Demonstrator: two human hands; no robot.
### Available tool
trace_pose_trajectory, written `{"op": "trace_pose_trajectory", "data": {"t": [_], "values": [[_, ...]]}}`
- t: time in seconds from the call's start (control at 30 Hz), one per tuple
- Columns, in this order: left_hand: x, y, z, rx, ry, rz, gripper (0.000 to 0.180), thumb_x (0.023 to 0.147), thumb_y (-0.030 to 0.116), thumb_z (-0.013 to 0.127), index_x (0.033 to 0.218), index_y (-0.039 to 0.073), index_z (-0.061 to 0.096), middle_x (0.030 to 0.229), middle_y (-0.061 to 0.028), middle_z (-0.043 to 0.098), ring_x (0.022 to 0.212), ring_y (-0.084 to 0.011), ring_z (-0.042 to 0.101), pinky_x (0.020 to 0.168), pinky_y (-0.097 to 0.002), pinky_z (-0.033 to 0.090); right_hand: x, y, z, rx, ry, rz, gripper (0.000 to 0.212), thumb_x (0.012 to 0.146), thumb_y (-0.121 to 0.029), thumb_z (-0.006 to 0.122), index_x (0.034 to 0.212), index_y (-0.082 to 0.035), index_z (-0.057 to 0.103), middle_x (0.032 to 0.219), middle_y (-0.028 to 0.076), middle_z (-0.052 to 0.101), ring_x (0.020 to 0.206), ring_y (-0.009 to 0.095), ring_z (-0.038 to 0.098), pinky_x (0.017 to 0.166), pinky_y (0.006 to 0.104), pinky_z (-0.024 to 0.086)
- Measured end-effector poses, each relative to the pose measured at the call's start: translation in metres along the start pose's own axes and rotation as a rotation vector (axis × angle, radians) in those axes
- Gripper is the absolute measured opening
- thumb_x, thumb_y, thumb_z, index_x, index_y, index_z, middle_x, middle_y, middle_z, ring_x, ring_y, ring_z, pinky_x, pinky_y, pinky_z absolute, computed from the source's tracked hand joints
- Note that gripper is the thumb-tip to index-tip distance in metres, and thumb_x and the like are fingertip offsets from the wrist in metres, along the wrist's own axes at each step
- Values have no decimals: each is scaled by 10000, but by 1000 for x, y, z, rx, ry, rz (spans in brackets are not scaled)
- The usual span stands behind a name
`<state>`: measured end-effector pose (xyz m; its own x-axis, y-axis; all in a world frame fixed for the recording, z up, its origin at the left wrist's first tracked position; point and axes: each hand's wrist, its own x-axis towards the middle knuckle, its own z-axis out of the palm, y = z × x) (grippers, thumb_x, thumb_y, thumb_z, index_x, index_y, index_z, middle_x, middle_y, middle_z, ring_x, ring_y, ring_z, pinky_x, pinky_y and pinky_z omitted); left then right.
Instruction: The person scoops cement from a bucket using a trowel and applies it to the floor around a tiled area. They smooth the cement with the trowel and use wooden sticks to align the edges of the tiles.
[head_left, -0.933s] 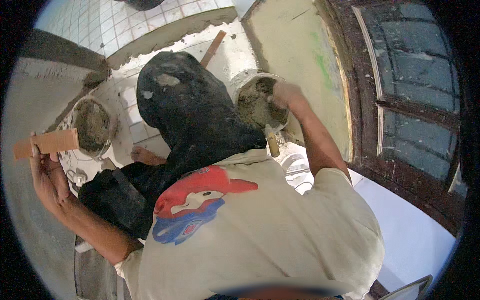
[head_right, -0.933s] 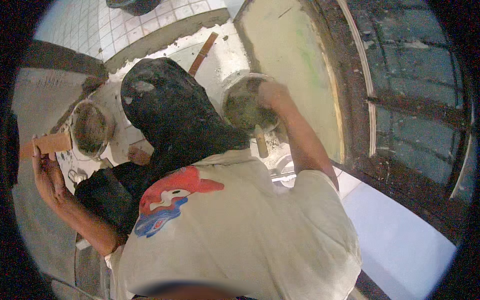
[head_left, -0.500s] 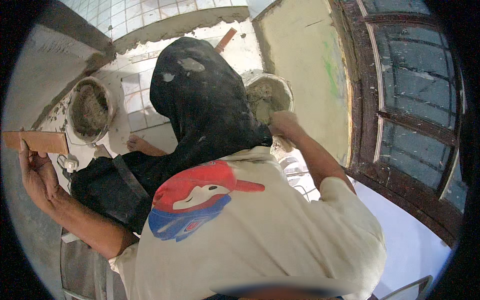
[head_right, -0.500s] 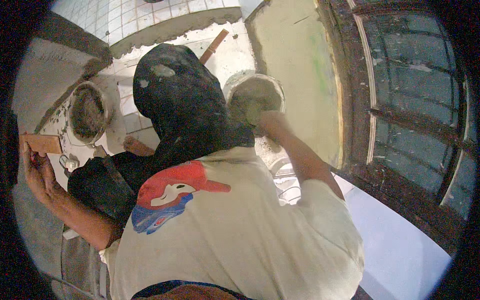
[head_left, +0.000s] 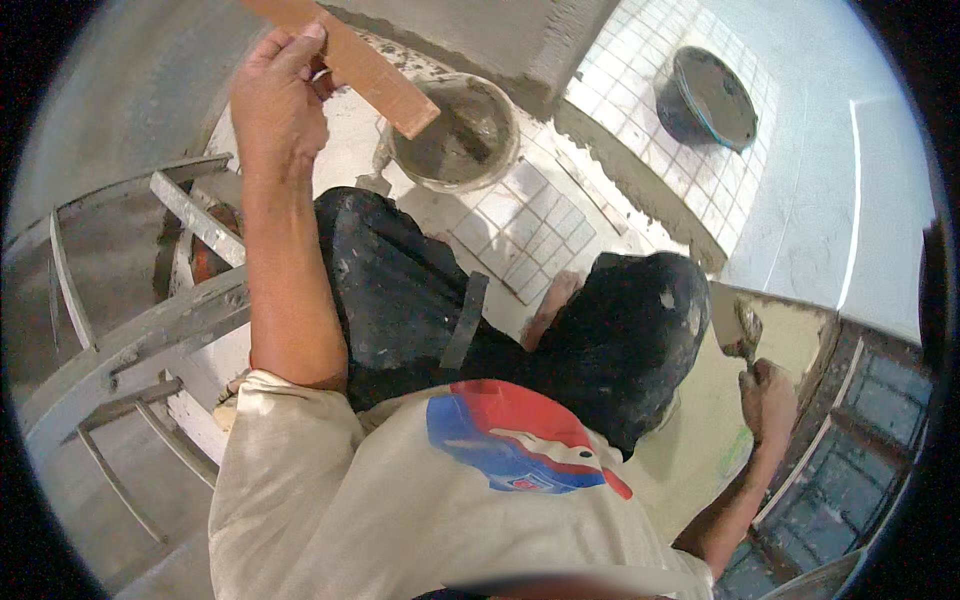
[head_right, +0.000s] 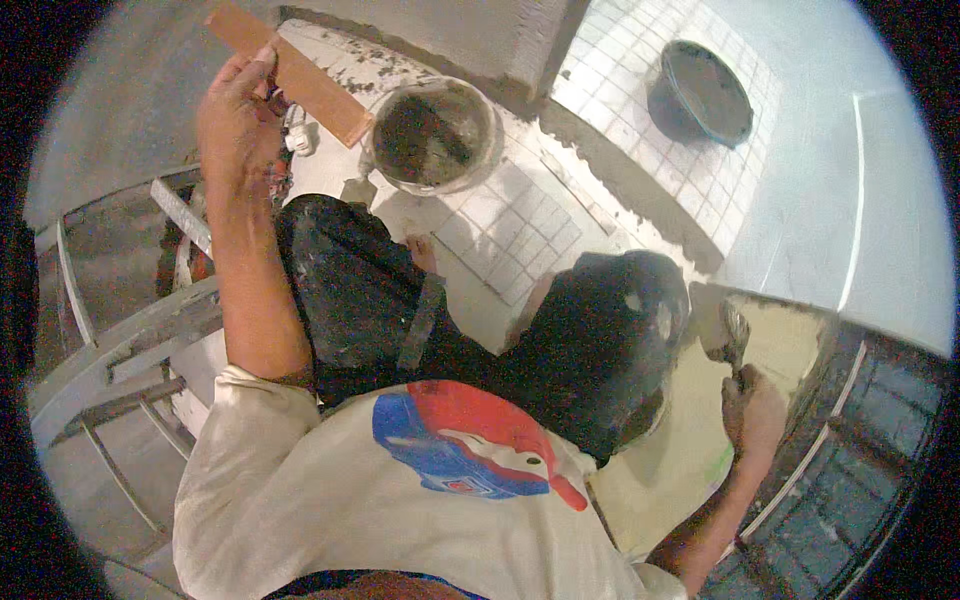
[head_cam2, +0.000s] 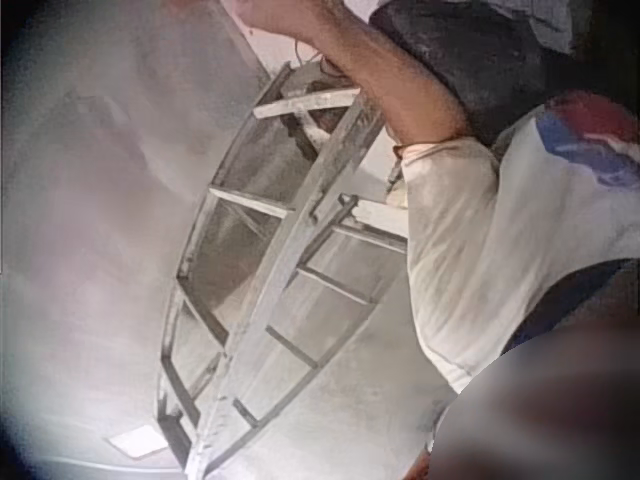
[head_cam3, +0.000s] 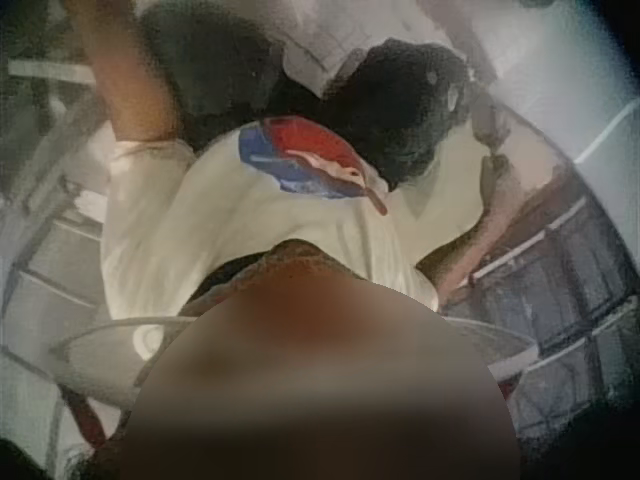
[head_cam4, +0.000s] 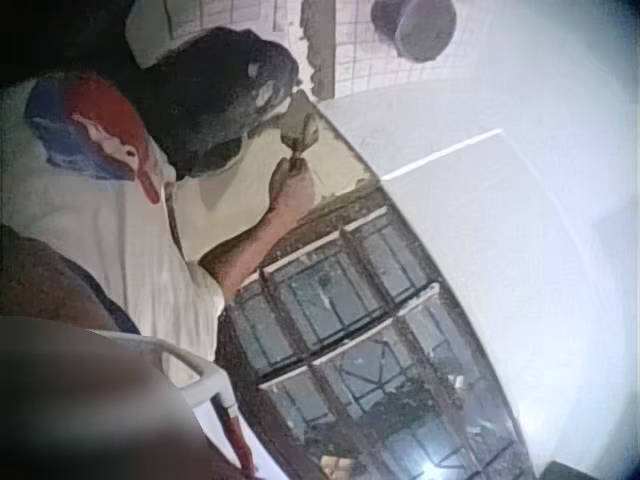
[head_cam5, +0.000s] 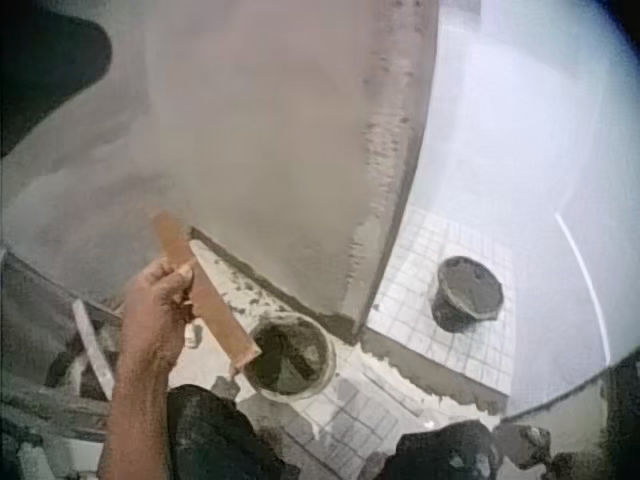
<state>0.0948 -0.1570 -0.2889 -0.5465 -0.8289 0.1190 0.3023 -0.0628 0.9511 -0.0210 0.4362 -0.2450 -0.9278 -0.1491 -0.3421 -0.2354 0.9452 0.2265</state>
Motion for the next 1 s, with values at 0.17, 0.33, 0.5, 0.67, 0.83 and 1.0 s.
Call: {"op": "trace_pose_trajectory", "data": {"t": [0.17,0.33,0.5,0.67,0.83,1.0], "values": [[-10,-4,-14,323,113,28,212,950,118,650,1083,-41,695,904,-97,712,734,-158,678,650,-306,583,97,-91,-65,-36,168,-378,267,905,-255,661,973,4,668,909,266,671,893,464,642,775,551,484],[-8,-14,-35,398,183,-10,143,963,139,656,1006,8,693,802,-34,653,667,-130,612,603,-305,520,171,-296,-67,-220,164,-807,222,889,-198,601,936,-11,712,902,244,709,902,417,705,796,529,555],[-5,-22,-32,391,140,-41,187,954,157,666,1036,-9,692,820,-43,673,669,-133,619,579,-300,516,209,-442,-19,-338,156,-976,262,878,-181,613,1042,-49,769,1061,183,752,965,351,742,782,475,587],[-1,-23,-48,410,128,8,200,949,167,665,1062,6,700,845,-54,692,687,-134,633,601,-285,516,187,-502,6,-671,282,-961,284,914,-237,644,1125,-104,781,1176,92,753,1058,272,732,811,456,582],[-15,11,-18,420,176,-100,239,959,133,633,1129,-30,674,922,-113,700,796,-211,690,693,-379,573,210,-560,28,-759,0,-823,321,896,-234,664,1184,-130,761,1218,108,736,1101,287,717,860,512,569],[-11,13,-16,430,218,-90,220,950,114,616,1082,-55,667,896,-104,700,754,-199,685,662,-358,567,252,-558,38,-668,22,-954,335,902,-240,647,1195,-114,752,1240,125,725,1120,303,711,888,525,564]]}}
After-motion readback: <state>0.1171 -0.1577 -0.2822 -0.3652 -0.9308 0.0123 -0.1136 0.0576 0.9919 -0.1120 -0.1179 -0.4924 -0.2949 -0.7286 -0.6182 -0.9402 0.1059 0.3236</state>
